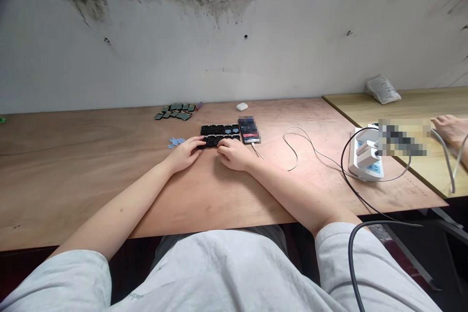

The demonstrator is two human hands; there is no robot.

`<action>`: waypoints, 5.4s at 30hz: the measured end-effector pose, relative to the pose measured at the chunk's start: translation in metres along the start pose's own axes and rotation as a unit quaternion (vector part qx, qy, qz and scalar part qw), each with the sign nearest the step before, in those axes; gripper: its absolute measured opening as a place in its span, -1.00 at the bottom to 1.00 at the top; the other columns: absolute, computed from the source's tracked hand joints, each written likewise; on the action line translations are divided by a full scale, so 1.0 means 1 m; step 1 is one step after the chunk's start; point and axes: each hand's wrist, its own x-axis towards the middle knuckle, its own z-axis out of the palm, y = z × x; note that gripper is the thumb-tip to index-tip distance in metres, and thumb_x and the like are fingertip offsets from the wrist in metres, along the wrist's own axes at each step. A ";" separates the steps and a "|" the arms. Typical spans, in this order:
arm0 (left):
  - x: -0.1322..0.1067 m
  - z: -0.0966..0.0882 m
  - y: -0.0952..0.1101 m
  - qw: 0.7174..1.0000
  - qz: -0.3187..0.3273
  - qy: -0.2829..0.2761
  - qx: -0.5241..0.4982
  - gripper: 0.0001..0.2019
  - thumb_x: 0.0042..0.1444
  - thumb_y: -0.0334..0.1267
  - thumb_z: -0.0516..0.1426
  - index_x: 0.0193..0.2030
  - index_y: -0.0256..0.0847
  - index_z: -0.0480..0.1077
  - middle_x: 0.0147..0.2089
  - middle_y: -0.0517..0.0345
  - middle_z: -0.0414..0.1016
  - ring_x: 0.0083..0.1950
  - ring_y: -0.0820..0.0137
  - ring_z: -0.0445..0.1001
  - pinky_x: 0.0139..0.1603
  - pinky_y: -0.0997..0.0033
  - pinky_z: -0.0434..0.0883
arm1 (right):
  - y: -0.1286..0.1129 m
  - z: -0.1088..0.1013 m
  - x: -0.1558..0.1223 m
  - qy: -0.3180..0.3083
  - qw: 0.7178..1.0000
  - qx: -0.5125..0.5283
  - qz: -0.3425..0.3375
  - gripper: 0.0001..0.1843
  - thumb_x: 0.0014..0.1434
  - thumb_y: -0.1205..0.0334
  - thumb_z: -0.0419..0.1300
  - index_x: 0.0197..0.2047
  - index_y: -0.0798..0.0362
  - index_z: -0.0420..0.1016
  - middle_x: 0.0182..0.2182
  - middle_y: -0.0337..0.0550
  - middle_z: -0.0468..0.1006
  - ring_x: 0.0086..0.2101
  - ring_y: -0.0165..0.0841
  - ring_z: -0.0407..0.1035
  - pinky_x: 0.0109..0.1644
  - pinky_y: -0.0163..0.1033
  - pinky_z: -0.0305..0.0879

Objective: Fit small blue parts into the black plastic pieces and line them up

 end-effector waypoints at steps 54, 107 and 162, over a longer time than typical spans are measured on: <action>-0.003 -0.015 -0.019 0.968 -0.182 0.045 0.165 -0.69 0.29 -0.09 0.08 0.06 -0.15 0.49 0.12 -0.16 0.56 0.27 -0.10 0.33 0.24 -0.19 0.32 | 0.048 -0.012 0.000 -0.113 0.969 -0.147 0.163 -0.23 0.44 -0.33 -0.03 0.47 0.01 0.26 0.36 0.16 0.37 0.39 0.13 0.04 0.44 0.30 -0.10; -0.006 0.000 0.037 0.996 0.086 0.013 0.015 -0.63 0.36 -0.32 0.06 0.28 -0.17 0.35 0.14 -0.08 0.50 0.12 0.23 0.53 0.18 0.22 0.50 | 0.006 -0.007 -0.011 -0.029 0.993 0.075 -0.083 -0.44 0.33 0.17 0.24 0.37 0.01 0.36 0.30 0.21 0.29 0.01 -0.17 0.48 0.13 -0.02 0.48; 0.041 0.005 -0.027 0.969 -0.156 0.032 0.190 -0.57 0.46 -0.13 -0.13 0.10 -0.22 0.50 0.13 -0.20 0.57 0.15 0.02 0.51 0.24 -0.07 0.24 | 0.011 -0.005 -0.010 -0.043 0.997 0.044 -0.056 -0.71 0.36 0.29 0.16 0.11 0.03 0.56 0.25 0.12 0.42 0.03 -0.18 0.50 0.13 -0.05 0.49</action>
